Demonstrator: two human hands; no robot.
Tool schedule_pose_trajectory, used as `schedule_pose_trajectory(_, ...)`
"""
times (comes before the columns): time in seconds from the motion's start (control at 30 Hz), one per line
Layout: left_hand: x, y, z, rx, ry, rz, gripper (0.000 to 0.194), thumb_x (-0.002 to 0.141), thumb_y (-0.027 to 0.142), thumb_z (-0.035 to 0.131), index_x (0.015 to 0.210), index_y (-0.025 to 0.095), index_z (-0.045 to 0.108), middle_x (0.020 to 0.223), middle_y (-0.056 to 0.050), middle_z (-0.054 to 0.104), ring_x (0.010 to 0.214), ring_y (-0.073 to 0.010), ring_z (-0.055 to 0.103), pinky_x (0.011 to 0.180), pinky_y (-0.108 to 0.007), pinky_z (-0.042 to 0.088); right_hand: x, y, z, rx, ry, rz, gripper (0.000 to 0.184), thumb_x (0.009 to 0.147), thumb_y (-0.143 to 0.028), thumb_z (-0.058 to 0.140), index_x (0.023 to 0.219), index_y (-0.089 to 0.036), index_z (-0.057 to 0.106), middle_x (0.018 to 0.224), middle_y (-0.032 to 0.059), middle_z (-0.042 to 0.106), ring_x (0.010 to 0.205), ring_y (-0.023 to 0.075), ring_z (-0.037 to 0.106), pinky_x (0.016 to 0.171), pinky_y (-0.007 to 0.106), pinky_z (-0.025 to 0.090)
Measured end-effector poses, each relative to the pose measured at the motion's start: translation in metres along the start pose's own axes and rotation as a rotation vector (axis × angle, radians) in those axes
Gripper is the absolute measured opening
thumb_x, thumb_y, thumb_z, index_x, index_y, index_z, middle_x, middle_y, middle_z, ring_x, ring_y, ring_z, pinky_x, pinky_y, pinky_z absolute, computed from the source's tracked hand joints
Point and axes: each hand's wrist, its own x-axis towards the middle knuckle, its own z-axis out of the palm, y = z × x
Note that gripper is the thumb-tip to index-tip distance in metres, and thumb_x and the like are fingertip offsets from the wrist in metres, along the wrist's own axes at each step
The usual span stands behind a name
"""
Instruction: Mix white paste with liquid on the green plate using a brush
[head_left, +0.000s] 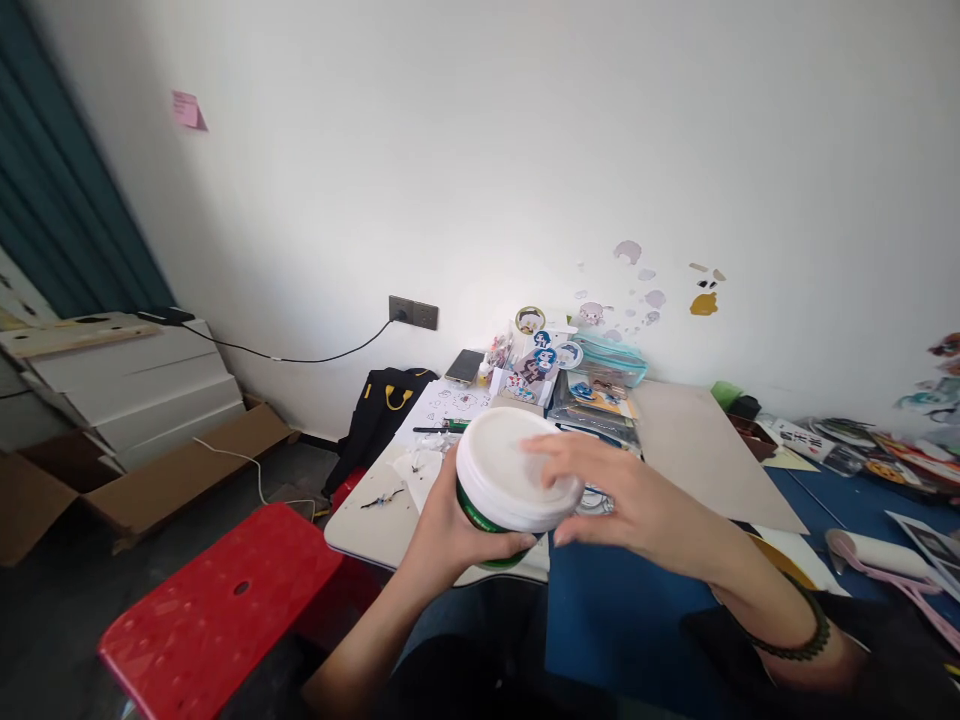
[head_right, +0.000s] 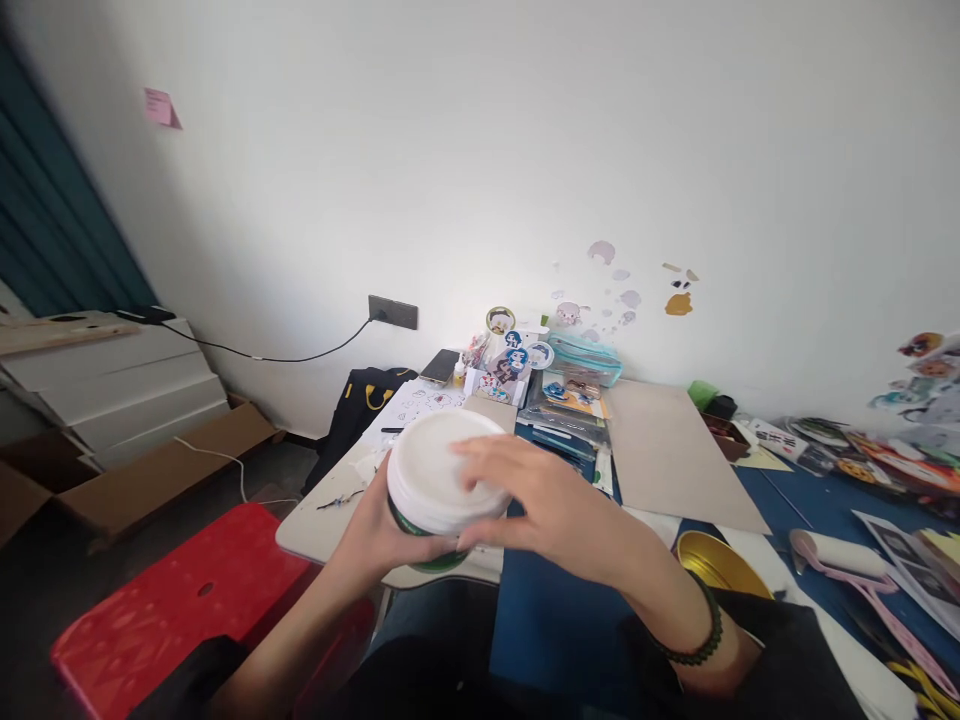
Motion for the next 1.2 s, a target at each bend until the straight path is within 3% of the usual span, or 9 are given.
schedule_pose_trajectory(0.1,0.001,0.005,-0.002,-0.02,0.008,0.018,0.099,0.045,0.038,0.087,0.13,0.018,0.041,0.126,-0.012,0.055,0.122,-0.0356,0.047,0.105,-0.05,0.035,-0.011,0.018,0.005,0.235,0.44,0.284,0.032,0.088,-0.05,0.05,0.104,-0.023,0.056,0.126,0.0075,0.056,0.121,0.0248,0.048,0.099,0.041,0.043)
schedule_pose_trajectory(0.13,0.001,0.006,-0.003,-0.01,0.003,0.024,0.099,0.044,0.038,0.087,0.129,0.018,0.041,0.126,-0.013,0.055,0.123,-0.0355,0.046,0.106,-0.05,0.033,-0.014,0.024,0.008,0.325,0.501,0.406,0.034,0.087,-0.052,0.05,0.101,-0.022,0.057,0.122,0.0086,0.057,0.118,0.0257,0.05,0.095,0.042,0.046)
schedule_pose_trajectory(0.27,0.002,0.011,-0.001,0.002,-0.015,0.029,0.1,0.045,0.036,0.087,0.131,0.017,0.039,0.128,-0.013,0.053,0.124,-0.0341,0.045,0.106,-0.048,0.034,-0.025,0.035,0.023,0.912,0.205,0.694,0.041,0.084,-0.056,0.052,0.104,-0.021,0.06,0.113,0.0093,0.06,0.107,0.0267,0.056,0.081,0.045,0.055)
schedule_pose_trajectory(0.37,0.001,0.012,0.005,0.013,-0.066,0.032,0.1,0.046,0.036,0.086,0.131,0.018,0.038,0.129,-0.012,0.053,0.122,-0.0337,0.046,0.105,-0.048,0.036,-0.029,0.032,0.03,1.192,0.177,0.74,0.04,0.083,-0.05,0.056,0.114,-0.025,0.058,0.112,0.0072,0.062,0.102,0.0253,0.059,0.078,0.047,0.057)
schedule_pose_trajectory(0.67,0.001,0.008,0.021,0.051,-0.148,0.097,0.109,0.047,0.036,0.087,0.138,0.018,0.031,0.132,-0.014,0.05,0.124,-0.0329,0.045,0.105,-0.045,0.036,-0.04,0.031,0.027,1.312,0.35,0.841,0.03,0.078,-0.032,0.063,0.104,-0.018,0.063,0.102,0.0076,0.066,0.098,0.0232,0.06,0.085,0.044,0.055)
schedule_pose_trajectory(0.97,0.022,0.013,0.039,0.1,-0.314,0.125,0.108,0.047,0.044,0.086,0.139,0.023,0.032,0.137,-0.014,0.044,0.128,-0.0366,0.04,0.103,-0.047,0.036,-0.063,0.034,0.015,1.329,0.554,0.843,0.029,0.074,-0.031,0.067,0.099,-0.015,0.066,0.097,0.007,0.069,0.092,0.0215,0.063,0.082,0.042,0.055)
schedule_pose_trajectory(1.07,0.039,0.02,0.037,0.045,-0.305,0.003,0.078,0.061,0.055,0.074,0.127,0.023,0.049,0.128,-0.012,0.053,0.115,-0.035,0.051,0.091,-0.044,0.045,-0.073,0.033,0.005,1.292,0.648,0.845,0.029,0.074,-0.032,0.068,0.099,-0.016,0.066,0.099,0.0069,0.068,0.092,0.0214,0.063,0.082,0.042,0.055)
schedule_pose_trajectory(1.13,0.056,0.03,0.04,-0.015,-0.32,-0.132,0.05,0.075,0.06,0.056,0.104,0.02,0.062,0.099,-0.009,0.064,0.089,-0.0282,0.06,0.073,-0.038,0.049,-0.078,0.032,0.001,1.255,0.693,0.85,0.029,0.072,-0.031,0.069,0.097,-0.016,0.067,0.098,0.0072,0.069,0.092,0.0218,0.062,0.082,0.043,0.055)
schedule_pose_trajectory(1.2,0.072,0.043,0.047,-0.029,-0.448,-0.248,0.043,0.076,0.06,0.054,0.081,0.019,0.063,0.072,-0.004,0.059,0.066,-0.0201,0.056,0.057,-0.031,0.045,-0.083,0.032,-0.001,1.22,0.708,0.858,0.028,0.071,-0.031,0.071,0.095,-0.015,0.068,0.096,0.0076,0.069,0.09,0.022,0.062,0.081,0.043,0.055)
